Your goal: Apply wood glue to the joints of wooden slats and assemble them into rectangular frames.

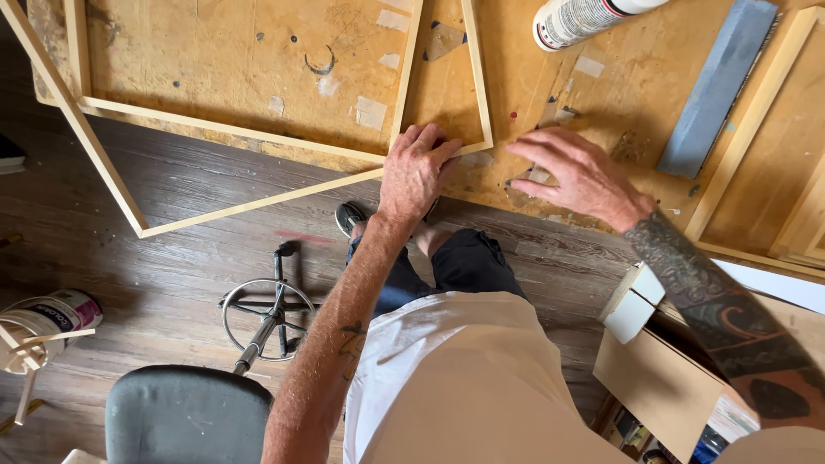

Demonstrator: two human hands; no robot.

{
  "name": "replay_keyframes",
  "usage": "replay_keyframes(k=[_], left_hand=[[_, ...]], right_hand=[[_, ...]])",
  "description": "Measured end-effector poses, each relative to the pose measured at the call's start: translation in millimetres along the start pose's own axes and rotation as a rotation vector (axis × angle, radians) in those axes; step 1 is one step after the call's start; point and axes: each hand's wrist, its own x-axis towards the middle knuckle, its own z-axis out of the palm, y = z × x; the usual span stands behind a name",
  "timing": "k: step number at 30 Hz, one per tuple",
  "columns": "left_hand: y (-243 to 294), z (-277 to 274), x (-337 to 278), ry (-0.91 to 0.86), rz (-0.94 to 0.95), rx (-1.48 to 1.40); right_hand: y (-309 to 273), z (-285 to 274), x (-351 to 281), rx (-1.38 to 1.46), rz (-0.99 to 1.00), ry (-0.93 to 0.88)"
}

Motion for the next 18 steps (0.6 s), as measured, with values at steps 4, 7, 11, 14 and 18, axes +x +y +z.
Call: replay_keyframes(k=[4, 7, 11, 14, 18], left_hand=[[4.4, -8.2, 3.7, 0.007, 0.001, -0.004], [7.6, -11.8, 5.6, -0.001, 0.001, -0.002], [9.0, -13.3, 7.5, -0.019, 0.004, 0.011], [7.6, -9.2, 3.2, -0.049, 0.022, -0.007], [18.7, -26.9, 4.6, -0.017, 0.077, 0.029]], right_hand=[[-12.6, 11.1, 2.5, -0.035, 0.04, 0.088], [-26.9, 7.8, 9.5, 0.042, 0.098, 0.163], [-25.6, 28.1, 6.9, 0.239, 0.228, 0.32], [-56.6, -10.3, 19.8, 0.351, 0.324, 0.403], [-67.6, -17.2, 16.6, 0.466, 0.373, 0.53]])
